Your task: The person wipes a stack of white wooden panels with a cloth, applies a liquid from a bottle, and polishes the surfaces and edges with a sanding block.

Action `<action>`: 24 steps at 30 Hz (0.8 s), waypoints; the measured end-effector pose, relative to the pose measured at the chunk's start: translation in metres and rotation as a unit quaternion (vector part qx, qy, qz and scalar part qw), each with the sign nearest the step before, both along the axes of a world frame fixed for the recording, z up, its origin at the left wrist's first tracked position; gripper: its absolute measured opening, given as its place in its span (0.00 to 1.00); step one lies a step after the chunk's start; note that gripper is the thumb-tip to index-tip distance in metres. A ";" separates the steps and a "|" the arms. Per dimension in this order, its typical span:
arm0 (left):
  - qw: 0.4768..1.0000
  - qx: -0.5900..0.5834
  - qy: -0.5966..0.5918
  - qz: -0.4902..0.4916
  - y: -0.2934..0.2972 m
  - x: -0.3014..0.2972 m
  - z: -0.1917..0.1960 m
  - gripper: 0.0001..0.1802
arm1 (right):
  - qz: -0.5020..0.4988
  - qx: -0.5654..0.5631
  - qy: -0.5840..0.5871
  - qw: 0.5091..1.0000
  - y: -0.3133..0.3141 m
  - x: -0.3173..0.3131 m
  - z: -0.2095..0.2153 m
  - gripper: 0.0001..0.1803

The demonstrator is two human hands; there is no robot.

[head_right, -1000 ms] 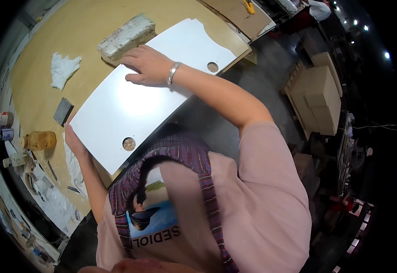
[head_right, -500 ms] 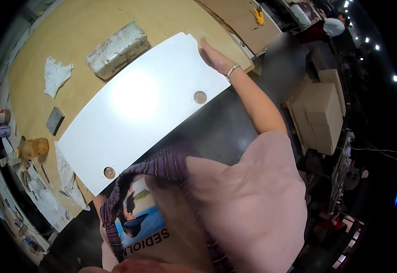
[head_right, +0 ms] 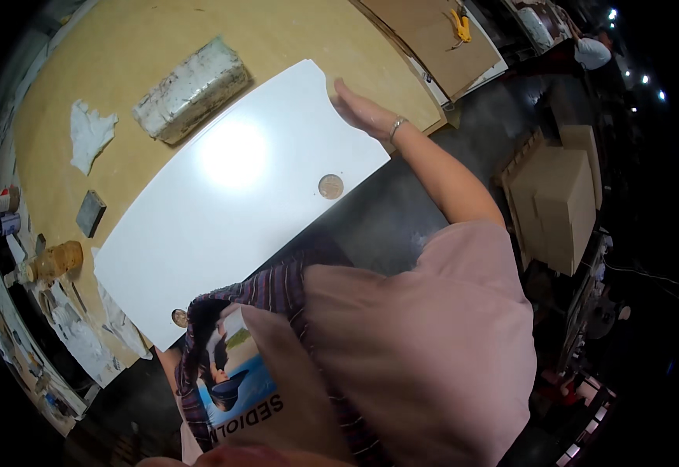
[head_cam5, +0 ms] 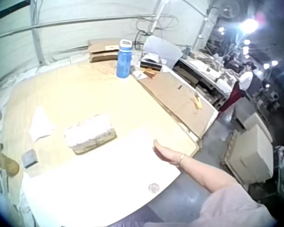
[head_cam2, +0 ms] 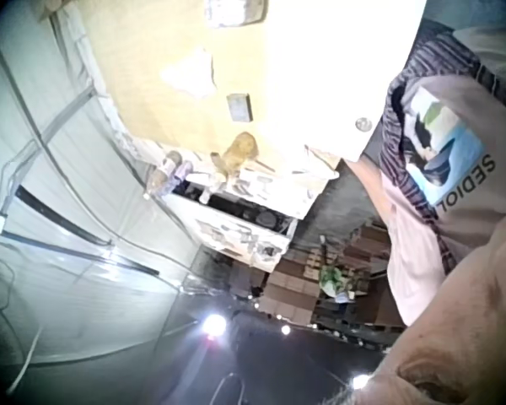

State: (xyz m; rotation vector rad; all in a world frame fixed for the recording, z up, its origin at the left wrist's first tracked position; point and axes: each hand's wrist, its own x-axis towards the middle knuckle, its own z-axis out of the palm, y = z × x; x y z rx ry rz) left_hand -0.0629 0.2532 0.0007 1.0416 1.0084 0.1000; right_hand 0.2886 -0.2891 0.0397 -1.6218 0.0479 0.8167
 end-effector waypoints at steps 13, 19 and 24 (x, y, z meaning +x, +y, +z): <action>0.999 -0.001 -0.007 0.052 0.001 -0.002 0.000 0.26 | -0.099 0.101 0.121 0.983 0.029 -0.030 0.025 0.31; 0.998 -0.002 -0.021 0.052 0.011 0.007 -0.005 0.26 | -0.123 0.152 0.160 0.967 0.044 -0.012 0.028 0.28; 0.998 -0.006 -0.026 0.058 0.020 0.006 -0.012 0.26 | -0.101 0.171 0.139 0.970 0.047 -0.002 0.016 0.27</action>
